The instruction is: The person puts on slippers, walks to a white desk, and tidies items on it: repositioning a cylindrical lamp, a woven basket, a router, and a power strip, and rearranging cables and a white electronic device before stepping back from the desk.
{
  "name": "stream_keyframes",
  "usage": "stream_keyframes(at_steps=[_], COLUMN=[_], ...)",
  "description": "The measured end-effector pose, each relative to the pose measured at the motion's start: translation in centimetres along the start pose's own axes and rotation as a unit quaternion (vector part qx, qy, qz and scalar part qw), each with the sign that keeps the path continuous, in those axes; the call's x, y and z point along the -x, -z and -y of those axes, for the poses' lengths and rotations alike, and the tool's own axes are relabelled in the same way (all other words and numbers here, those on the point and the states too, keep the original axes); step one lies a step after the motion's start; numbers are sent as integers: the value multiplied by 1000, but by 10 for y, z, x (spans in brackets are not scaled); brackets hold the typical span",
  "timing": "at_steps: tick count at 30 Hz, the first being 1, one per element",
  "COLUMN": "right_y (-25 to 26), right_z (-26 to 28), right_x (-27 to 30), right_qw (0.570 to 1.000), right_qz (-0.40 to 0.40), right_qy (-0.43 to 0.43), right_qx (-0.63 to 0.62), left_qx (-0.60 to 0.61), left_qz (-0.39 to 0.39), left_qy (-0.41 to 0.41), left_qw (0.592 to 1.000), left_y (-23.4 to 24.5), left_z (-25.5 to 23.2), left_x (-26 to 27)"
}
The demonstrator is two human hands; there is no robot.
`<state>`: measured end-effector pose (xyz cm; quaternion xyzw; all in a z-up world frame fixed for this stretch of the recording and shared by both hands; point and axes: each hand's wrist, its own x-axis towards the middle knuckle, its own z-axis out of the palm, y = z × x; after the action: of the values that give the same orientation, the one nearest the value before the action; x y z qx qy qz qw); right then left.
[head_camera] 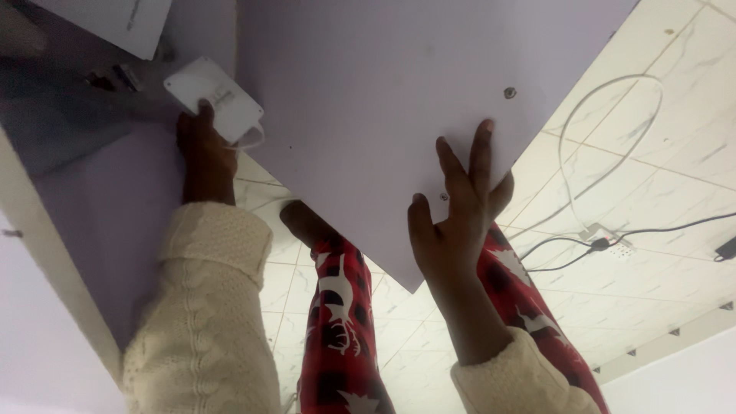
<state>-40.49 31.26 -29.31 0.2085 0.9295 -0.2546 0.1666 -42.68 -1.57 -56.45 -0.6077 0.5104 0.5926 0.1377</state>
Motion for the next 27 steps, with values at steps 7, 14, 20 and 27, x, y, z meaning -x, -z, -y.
stream_keyframes(at_steps=[7,14,20,27], right_y=[6,8,8,8], right_z=[0,5,10,12], right_x=[2,2,10,9], right_qw=[1000,999,1000,998], right_qz=[6,2,-5,-11], right_qy=[21,22,14,29], right_qx=[4,-33,-27,-59], left_qx=[-323,-530,-493,-607], left_qz=[-96,-118,-104,-122], left_qy=[-51,-200,-265,-310], left_qw=[940,816,822,721], left_y=[3,35,38,-18], left_z=[-20,-4,-11,-5], left_x=[-32,-102,-116,-35])
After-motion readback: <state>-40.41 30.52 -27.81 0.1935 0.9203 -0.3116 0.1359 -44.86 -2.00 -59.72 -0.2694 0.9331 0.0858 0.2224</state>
